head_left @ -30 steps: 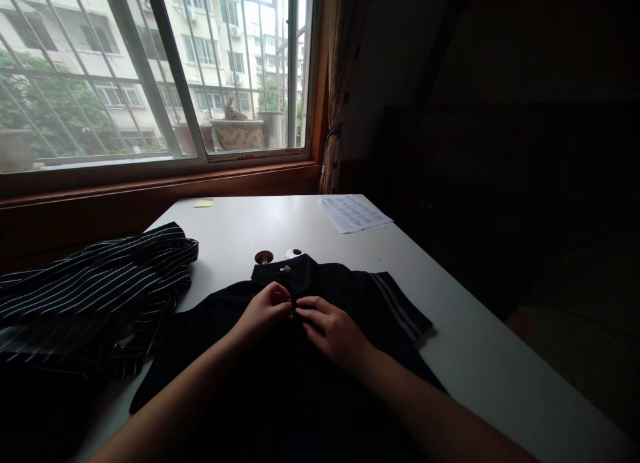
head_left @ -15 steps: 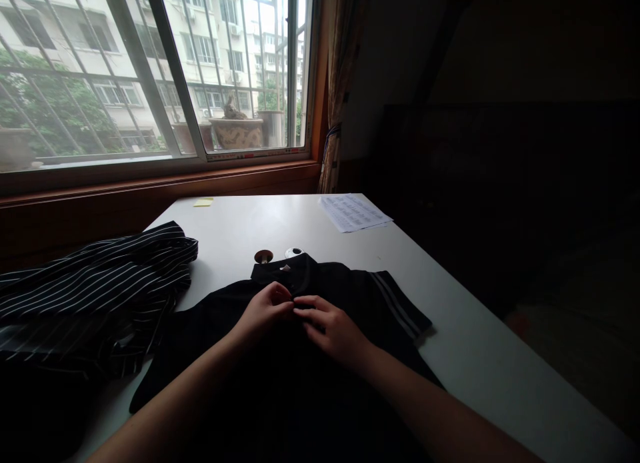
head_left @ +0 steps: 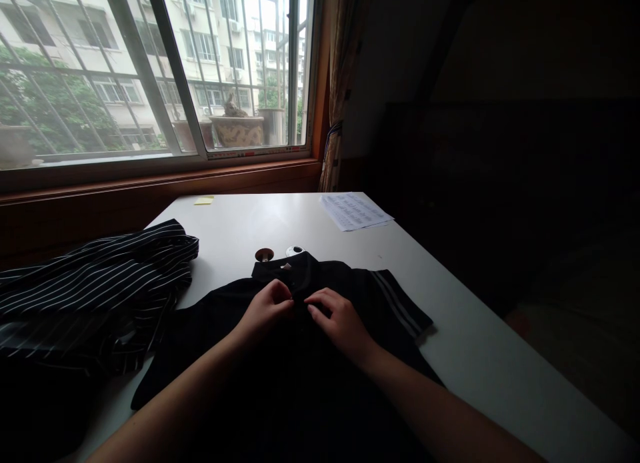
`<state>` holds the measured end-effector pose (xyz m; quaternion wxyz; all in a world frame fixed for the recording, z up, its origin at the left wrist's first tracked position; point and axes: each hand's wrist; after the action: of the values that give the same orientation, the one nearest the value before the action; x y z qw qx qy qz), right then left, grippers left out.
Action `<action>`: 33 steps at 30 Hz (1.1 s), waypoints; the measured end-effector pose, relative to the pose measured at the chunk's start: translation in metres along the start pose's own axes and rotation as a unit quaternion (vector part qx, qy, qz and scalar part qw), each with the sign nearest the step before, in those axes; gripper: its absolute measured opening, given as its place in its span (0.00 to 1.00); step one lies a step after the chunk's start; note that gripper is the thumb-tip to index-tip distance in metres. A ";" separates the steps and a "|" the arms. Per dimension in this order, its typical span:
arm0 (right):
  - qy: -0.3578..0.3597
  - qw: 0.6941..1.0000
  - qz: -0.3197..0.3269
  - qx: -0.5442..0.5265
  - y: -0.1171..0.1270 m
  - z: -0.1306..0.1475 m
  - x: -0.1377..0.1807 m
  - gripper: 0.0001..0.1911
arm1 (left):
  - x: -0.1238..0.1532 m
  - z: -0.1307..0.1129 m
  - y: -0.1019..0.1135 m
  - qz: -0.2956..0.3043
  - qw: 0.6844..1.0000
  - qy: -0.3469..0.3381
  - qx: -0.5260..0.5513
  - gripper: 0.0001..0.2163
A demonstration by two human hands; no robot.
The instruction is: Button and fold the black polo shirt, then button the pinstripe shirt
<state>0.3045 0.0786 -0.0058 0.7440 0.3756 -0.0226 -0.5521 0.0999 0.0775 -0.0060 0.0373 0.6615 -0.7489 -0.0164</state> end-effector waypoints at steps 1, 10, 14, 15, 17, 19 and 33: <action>-0.005 1.000 -0.002 0.005 0.000 -0.001 -0.001 0.07 | 0.001 0.000 -0.001 -0.006 1.000 -0.012 -0.016 0.10; -0.027 1.000 0.012 0.003 -0.004 -0.006 -0.004 0.03 | 0.006 -0.003 -0.006 -0.029 0.979 -0.112 -0.167 0.04; -0.043 0.999 0.012 -0.002 -0.005 -0.005 -0.007 0.01 | 0.007 0.001 -0.005 -0.021 0.974 -0.133 -0.180 0.03; -0.047 0.999 0.011 -0.003 -0.005 -0.004 -0.007 0.01 | 0.006 0.001 -0.005 -0.019 0.974 -0.136 -0.181 0.03; -0.052 0.999 0.007 -0.004 -0.006 -0.005 -0.009 0.03 | 0.006 0.002 -0.005 -0.015 0.972 -0.141 -0.185 0.03; -0.055 0.998 0.002 -0.007 -0.008 -0.006 -0.010 0.03 | 0.006 0.002 -0.004 -0.012 0.971 -0.145 -0.190 0.03; -0.064 0.997 0.047 -0.005 -0.006 -0.011 -0.013 0.03 | 0.007 0.003 -0.004 0.002 0.967 -0.149 -0.206 0.03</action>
<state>0.2998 0.0947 -0.0127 0.7681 0.3346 -0.0853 -0.5393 0.1032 0.0701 -0.0095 0.0604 0.6283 -0.7275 -0.2689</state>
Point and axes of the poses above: each hand's wrist, its own x-axis away from the middle knuckle, its own y-axis out of the back of the hand, z = x × y, and after that the axes turned 3 degrees about x, right-handed
